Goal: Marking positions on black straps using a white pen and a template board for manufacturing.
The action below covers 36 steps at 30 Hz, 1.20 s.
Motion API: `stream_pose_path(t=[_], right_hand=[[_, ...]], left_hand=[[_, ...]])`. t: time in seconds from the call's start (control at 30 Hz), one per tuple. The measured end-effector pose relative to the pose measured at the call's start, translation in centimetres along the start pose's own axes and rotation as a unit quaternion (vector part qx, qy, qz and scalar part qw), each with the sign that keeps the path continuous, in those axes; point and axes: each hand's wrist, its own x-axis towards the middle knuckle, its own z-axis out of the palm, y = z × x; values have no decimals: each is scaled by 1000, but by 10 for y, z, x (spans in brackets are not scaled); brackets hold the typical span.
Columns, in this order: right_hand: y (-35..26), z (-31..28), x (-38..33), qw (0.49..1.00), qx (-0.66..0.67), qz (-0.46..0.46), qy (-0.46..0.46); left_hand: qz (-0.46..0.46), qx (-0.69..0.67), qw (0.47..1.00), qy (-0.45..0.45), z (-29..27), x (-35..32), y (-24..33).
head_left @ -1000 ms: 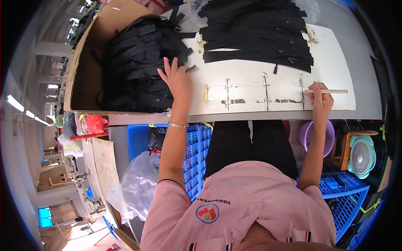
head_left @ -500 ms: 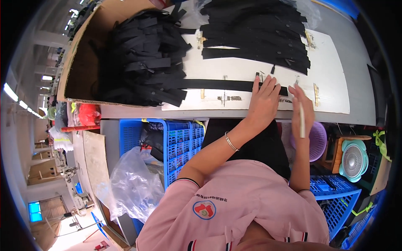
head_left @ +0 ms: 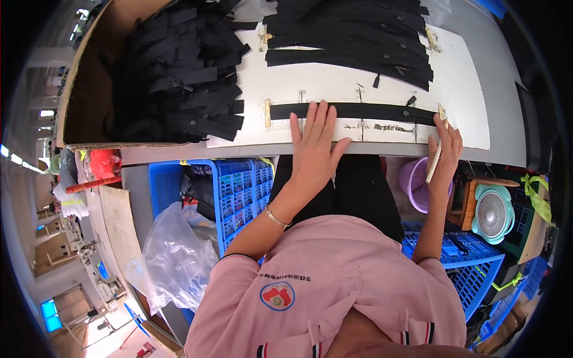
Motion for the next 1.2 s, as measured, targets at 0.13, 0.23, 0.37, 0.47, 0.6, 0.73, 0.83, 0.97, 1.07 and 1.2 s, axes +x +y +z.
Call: stream_pose_path(t=[0.13, 0.23, 0.37, 0.47, 0.6, 0.73, 0.83, 0.97, 1.07, 1.2], right_hand=[[-3, 2, -3, 999, -24, 8, 20], [-2, 2, -1, 999, -24, 14, 24], [-28, -7, 19, 999, 12, 48, 13], [-75, -4, 34, 982, 161, 89, 39], [-137, 14, 55, 893, 421, 138, -75], [-185, 43, 75, 823, 524, 155, -156], [-196, 73, 77, 812, 535, 152, -176], [-201, 81, 72, 844, 485, 137, -186], [-201, 82, 72, 850, 472, 131, -191], [-199, 89, 70, 856, 474, 105, -176]], left_hand=[[-60, 39, 997, 16, -20, -18, -27], [-102, 51, 993, 25, -35, -25, -46], [-98, 34, 994, 40, -33, -29, -51], [-90, 40, 994, 54, -29, -27, -51], [-87, 45, 993, 67, -29, -28, -54], [-91, 42, 993, 64, -27, -27, -54], [-88, 41, 993, 71, -28, -26, -53], [-97, 37, 992, 66, -29, -27, -52], [-97, 37, 992, 67, -28, -27, -53], [-96, 34, 993, 66, -29, -27, -53]])
